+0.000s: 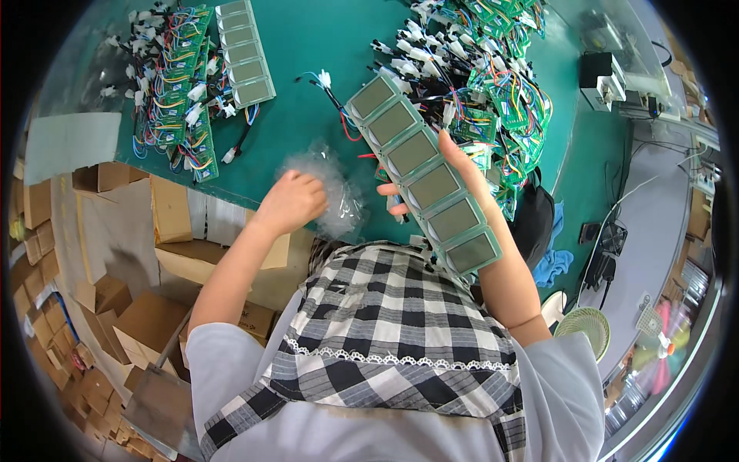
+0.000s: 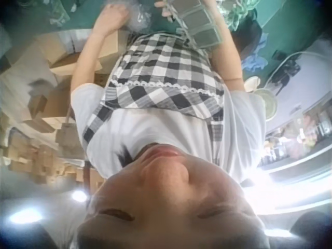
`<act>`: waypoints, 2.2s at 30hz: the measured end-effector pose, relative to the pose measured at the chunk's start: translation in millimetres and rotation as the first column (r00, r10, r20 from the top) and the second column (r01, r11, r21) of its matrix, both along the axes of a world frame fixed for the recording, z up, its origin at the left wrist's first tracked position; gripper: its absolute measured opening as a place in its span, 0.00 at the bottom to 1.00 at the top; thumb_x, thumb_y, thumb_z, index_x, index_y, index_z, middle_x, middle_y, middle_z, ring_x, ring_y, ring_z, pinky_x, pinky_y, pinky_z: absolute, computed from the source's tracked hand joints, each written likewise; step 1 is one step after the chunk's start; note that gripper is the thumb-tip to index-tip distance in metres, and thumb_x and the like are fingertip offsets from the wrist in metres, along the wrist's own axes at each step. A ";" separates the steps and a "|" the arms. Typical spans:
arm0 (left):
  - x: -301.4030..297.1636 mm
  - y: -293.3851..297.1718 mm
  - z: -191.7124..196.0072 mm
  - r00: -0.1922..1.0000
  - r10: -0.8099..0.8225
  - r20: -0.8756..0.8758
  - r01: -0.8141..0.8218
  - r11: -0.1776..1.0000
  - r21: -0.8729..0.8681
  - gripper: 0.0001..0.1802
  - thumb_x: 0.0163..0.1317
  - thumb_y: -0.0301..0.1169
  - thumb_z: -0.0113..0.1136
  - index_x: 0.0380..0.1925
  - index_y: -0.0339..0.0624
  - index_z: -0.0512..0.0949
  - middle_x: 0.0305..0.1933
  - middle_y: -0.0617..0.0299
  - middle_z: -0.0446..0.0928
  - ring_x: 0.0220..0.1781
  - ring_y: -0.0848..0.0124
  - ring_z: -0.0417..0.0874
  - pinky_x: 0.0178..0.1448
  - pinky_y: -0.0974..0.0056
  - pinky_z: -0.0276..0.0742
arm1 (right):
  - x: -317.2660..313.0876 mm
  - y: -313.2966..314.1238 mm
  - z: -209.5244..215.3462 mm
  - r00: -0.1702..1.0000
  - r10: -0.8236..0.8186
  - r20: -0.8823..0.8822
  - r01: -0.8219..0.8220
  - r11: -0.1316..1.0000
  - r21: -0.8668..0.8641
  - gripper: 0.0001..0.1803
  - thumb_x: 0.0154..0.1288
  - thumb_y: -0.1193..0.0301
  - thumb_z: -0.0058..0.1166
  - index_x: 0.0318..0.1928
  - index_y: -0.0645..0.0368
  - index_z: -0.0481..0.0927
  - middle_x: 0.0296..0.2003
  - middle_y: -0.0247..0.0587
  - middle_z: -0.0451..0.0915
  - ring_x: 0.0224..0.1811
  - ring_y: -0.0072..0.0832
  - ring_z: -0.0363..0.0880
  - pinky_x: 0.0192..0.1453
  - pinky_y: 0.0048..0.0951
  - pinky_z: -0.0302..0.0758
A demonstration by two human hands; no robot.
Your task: The person assembles electronic components at a workstation, inserting wires into a multi-slot green circuit board. They retrieve additional components from a cardboard box and place them on the table, then continue the assembly process by hand.
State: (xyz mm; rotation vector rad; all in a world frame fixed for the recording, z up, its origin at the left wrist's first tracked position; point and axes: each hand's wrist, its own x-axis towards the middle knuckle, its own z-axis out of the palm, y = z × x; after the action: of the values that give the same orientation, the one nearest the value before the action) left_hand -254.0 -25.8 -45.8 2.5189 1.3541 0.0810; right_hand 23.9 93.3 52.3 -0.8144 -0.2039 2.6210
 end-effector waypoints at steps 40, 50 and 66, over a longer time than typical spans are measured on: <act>97.3 82.4 140.2 0.620 0.049 0.783 -0.131 0.990 0.042 0.11 0.54 0.27 0.69 0.29 0.43 0.73 0.30 0.61 0.73 0.34 0.60 0.76 0.38 0.57 0.72 | -38.0 -4.6 36.5 0.952 -0.295 0.087 0.141 0.669 0.729 0.35 0.78 0.46 0.30 0.72 0.58 0.60 0.67 0.44 0.67 0.61 0.34 0.72 0.66 0.38 0.70; 94.7 89.3 141.3 0.627 0.044 0.778 -0.037 0.999 -0.027 0.10 0.55 0.25 0.68 0.29 0.41 0.74 0.31 0.61 0.74 0.35 0.60 0.77 0.39 0.58 0.73 | -33.2 -8.0 44.4 0.922 -0.326 0.207 0.102 0.723 0.683 0.31 0.80 0.49 0.29 0.72 0.55 0.61 0.63 0.36 0.70 0.59 0.25 0.70 0.64 0.30 0.69; 95.0 92.8 142.5 0.609 0.083 0.789 0.019 0.993 -0.119 0.08 0.54 0.23 0.66 0.28 0.39 0.74 0.29 0.60 0.74 0.34 0.62 0.76 0.39 0.60 0.73 | -30.6 -10.5 43.7 0.915 -0.337 0.222 0.115 0.745 0.658 0.32 0.79 0.48 0.31 0.73 0.53 0.60 0.59 0.34 0.71 0.56 0.22 0.70 0.59 0.27 0.71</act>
State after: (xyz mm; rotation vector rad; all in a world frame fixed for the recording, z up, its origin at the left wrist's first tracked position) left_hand -159.0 67.0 96.8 1.9176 0.9563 0.9838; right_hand -6.7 82.8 96.0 -0.9345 -0.9625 1.9488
